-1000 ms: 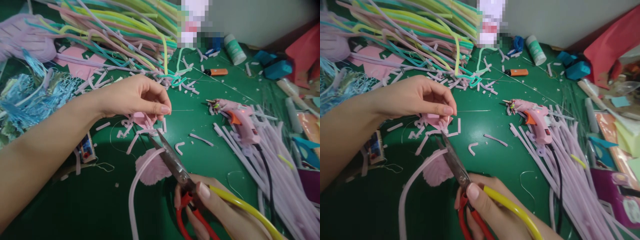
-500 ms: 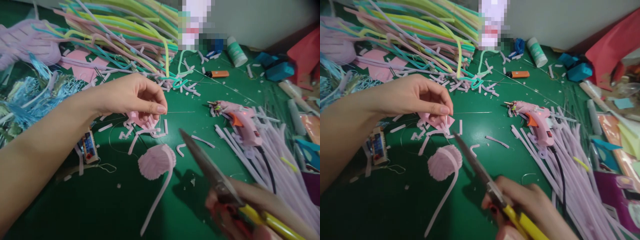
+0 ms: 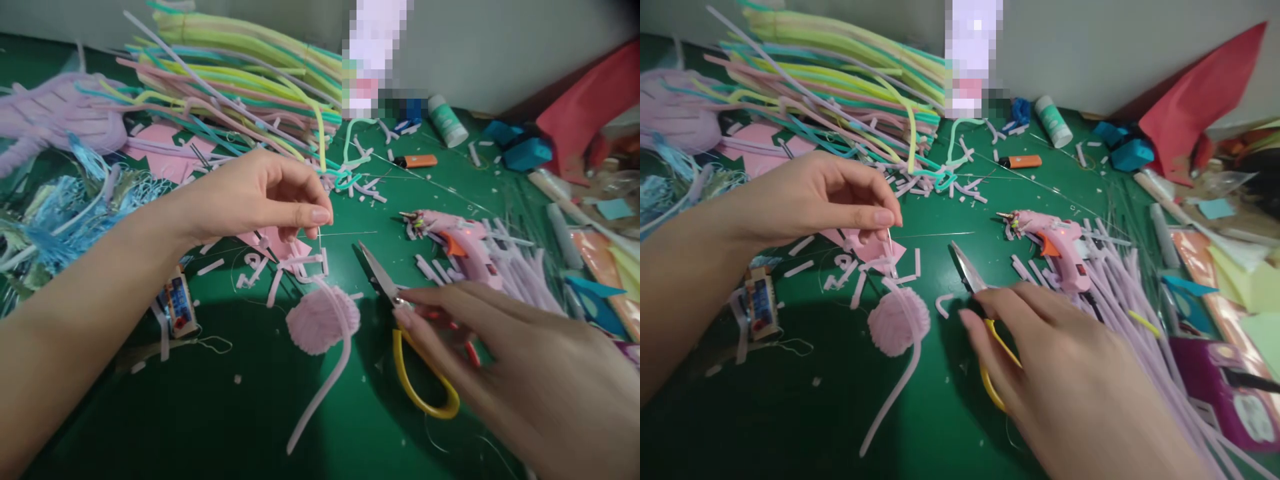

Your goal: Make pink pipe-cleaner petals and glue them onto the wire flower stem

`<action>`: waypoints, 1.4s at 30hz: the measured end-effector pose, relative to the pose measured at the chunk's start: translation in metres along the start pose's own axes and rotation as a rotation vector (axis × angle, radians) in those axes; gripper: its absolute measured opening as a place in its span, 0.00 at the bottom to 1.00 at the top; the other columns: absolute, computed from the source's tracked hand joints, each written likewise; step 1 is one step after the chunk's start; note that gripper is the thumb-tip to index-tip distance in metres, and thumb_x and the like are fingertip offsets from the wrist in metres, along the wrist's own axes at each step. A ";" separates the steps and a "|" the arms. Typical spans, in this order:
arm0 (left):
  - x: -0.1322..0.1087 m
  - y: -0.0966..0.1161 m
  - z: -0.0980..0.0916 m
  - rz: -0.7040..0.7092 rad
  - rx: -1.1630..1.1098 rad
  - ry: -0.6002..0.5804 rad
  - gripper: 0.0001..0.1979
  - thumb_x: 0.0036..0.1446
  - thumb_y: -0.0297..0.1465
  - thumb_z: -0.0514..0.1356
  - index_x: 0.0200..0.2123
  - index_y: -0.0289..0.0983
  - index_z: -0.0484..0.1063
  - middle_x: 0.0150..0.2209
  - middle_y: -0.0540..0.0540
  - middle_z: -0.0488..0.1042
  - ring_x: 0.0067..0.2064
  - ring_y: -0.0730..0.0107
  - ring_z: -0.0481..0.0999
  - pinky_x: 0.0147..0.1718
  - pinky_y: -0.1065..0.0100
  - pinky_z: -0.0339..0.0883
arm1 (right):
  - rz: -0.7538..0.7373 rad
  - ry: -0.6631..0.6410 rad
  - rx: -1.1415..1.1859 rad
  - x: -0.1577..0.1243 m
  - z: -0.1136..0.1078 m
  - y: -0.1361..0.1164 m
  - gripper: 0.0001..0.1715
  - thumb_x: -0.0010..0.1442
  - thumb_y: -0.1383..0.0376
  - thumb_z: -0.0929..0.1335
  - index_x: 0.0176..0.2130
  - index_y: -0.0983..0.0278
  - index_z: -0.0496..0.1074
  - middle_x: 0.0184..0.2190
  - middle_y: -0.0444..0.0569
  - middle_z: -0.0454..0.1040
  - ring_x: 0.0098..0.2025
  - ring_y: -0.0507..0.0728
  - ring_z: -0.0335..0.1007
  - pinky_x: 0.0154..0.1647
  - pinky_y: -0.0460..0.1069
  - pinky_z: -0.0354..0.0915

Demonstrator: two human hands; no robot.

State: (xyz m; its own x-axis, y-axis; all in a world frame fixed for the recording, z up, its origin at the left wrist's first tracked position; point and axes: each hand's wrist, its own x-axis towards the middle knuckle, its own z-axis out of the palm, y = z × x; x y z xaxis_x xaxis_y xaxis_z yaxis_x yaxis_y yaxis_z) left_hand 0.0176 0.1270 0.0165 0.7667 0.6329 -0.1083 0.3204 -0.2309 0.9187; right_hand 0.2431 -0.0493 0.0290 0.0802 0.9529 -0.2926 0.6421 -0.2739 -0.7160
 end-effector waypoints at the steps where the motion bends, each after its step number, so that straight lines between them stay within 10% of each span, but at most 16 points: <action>1: 0.000 0.001 0.000 0.015 -0.005 0.015 0.09 0.54 0.39 0.66 0.32 0.40 0.78 0.29 0.50 0.78 0.31 0.67 0.80 0.30 0.69 0.73 | -0.063 -0.012 -0.018 0.008 0.004 -0.010 0.13 0.57 0.52 0.71 0.35 0.59 0.77 0.30 0.49 0.76 0.29 0.57 0.69 0.24 0.48 0.58; 13: -0.001 0.005 0.005 -0.003 -0.079 0.063 0.07 0.54 0.37 0.66 0.32 0.39 0.77 0.28 0.51 0.79 0.31 0.67 0.81 0.28 0.72 0.75 | 0.003 -0.287 0.405 0.043 0.033 -0.020 0.08 0.58 0.62 0.70 0.31 0.64 0.75 0.25 0.44 0.74 0.27 0.50 0.69 0.28 0.44 0.64; 42: 0.001 0.007 0.013 -0.071 -0.294 0.138 0.03 0.52 0.30 0.67 0.29 0.37 0.78 0.25 0.49 0.75 0.22 0.71 0.77 0.21 0.73 0.73 | -0.109 -0.175 0.406 0.046 0.044 -0.009 0.05 0.58 0.64 0.68 0.31 0.63 0.73 0.22 0.41 0.69 0.21 0.48 0.62 0.21 0.44 0.60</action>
State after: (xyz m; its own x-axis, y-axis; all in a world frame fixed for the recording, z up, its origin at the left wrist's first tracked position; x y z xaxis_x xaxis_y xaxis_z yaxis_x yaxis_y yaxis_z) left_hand 0.0279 0.1169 0.0176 0.6593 0.7383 -0.1419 0.1806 0.0277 0.9832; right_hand 0.2078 -0.0090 -0.0055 -0.1237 0.9522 -0.2793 0.2860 -0.2352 -0.9289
